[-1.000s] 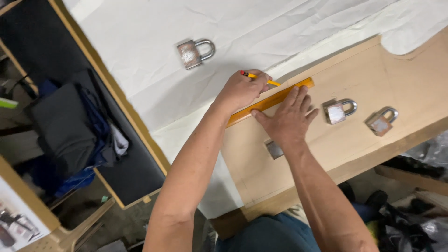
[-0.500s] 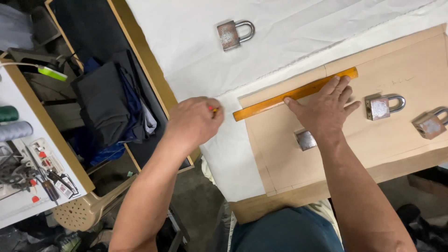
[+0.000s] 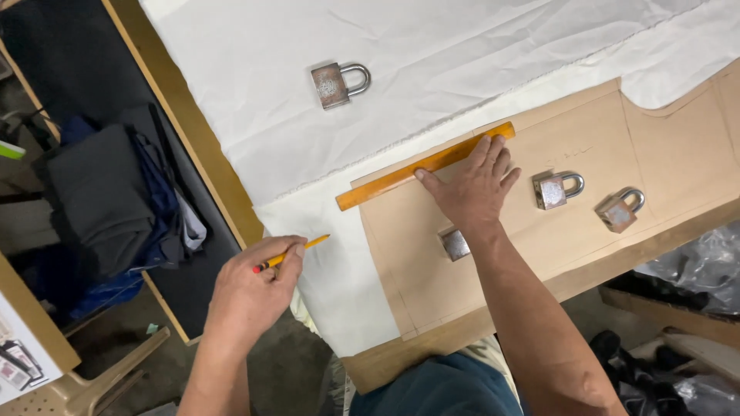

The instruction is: The person traces a pattern onto white fabric using a ruler and pencil, then removes the pattern and cuts the fabric along the traced lines with scissors.

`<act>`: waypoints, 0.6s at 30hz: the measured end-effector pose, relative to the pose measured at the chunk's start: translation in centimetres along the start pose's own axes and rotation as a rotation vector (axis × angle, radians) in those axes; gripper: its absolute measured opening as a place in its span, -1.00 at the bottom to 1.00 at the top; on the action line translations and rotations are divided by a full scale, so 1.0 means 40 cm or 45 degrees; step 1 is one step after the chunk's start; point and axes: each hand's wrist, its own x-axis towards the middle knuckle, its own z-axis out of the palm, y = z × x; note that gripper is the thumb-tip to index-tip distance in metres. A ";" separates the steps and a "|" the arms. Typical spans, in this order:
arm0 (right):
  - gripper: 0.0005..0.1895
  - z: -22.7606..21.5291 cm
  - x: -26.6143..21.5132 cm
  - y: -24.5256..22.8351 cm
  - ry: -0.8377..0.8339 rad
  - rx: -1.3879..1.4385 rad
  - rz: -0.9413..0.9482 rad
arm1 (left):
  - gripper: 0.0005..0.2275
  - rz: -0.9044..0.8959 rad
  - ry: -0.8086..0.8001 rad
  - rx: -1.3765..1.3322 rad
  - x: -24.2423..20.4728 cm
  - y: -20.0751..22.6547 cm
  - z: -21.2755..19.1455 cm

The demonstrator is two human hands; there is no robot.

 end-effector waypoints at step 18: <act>0.39 -0.183 0.014 -0.089 -0.473 0.186 0.183 | -0.77 0.071 0.026 -0.156 0.007 -0.030 0.049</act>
